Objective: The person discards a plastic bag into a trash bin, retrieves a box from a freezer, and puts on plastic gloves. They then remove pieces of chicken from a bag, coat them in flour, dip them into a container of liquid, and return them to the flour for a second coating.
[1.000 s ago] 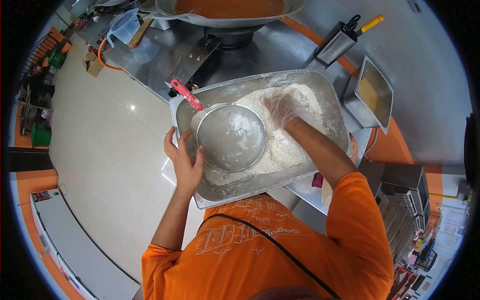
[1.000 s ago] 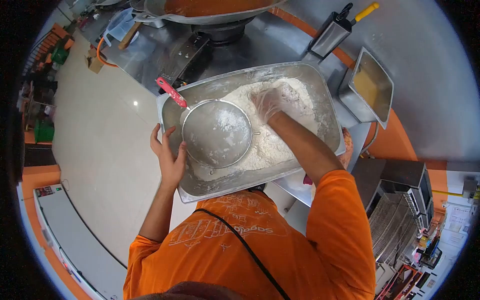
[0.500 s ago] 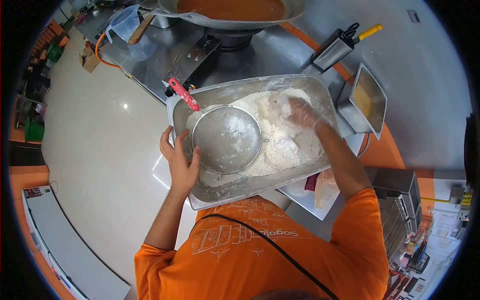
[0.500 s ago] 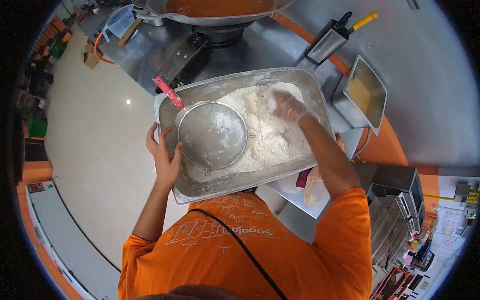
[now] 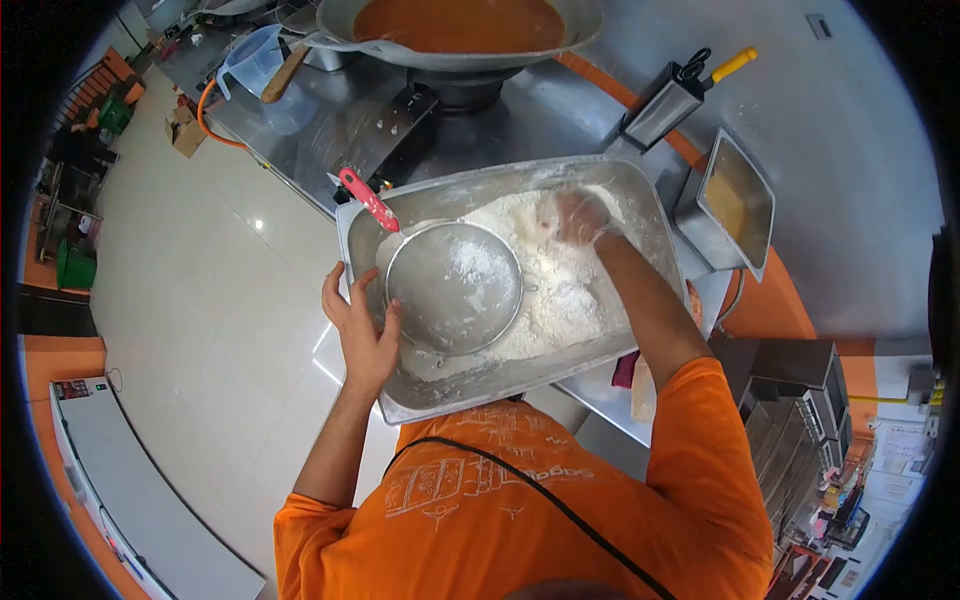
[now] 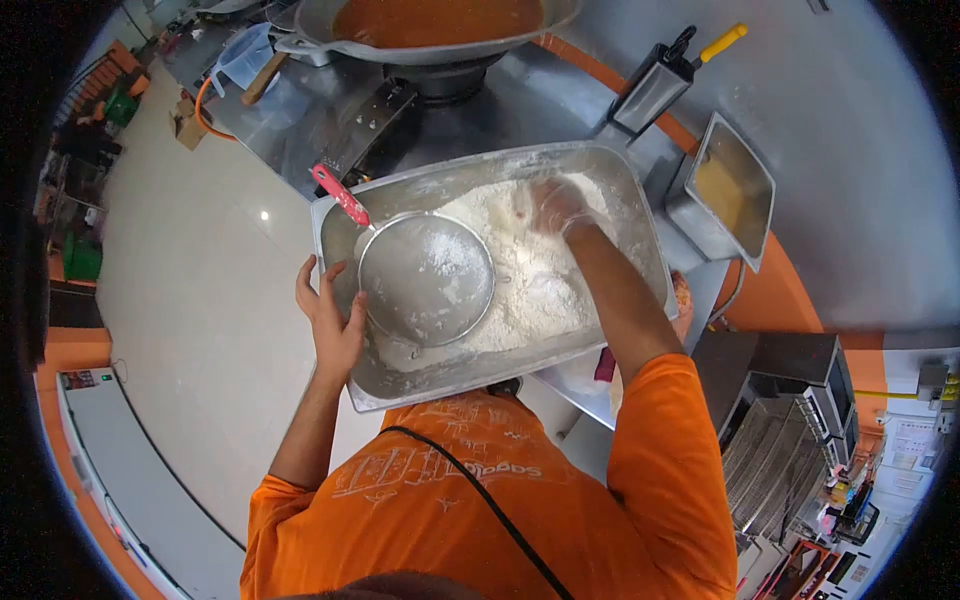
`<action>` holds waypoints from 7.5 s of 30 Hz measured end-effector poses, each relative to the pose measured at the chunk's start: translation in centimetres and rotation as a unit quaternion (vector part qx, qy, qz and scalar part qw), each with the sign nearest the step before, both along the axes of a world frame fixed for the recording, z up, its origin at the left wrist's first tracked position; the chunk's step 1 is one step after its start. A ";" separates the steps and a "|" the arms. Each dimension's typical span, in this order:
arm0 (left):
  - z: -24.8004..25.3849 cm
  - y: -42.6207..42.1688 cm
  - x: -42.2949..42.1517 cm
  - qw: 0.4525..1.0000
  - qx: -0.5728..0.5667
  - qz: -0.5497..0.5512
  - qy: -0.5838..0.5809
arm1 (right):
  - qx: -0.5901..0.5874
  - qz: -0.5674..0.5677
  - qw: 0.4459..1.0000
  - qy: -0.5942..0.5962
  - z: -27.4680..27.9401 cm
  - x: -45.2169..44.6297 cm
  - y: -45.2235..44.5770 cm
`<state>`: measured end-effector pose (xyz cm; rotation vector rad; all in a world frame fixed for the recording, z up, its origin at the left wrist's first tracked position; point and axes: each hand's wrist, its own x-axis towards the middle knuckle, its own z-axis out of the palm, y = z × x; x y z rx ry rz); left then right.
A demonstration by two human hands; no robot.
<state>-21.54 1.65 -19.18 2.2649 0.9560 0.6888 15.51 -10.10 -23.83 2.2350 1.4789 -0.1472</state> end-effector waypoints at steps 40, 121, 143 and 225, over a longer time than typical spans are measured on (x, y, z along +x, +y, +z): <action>0.3 0.0 0.3 1.000 -0.005 -0.002 0.012 | 0.033 -0.089 0.981 0.171 -3.5 -1.8 0.3; -0.1 0.3 0.7 1.000 0.004 -0.002 0.005 | 0.417 -0.264 0.805 0.328 -3.1 3.4 -10.7; -3.3 1.5 0.1 0.901 -0.383 0.087 -0.186 | 0.466 -0.192 0.843 0.186 -0.3 2.3 -11.9; -6.4 1.2 -2.0 0.946 -0.263 0.152 -0.115 | 0.050 -0.245 0.968 -0.015 6.2 19.3 -28.8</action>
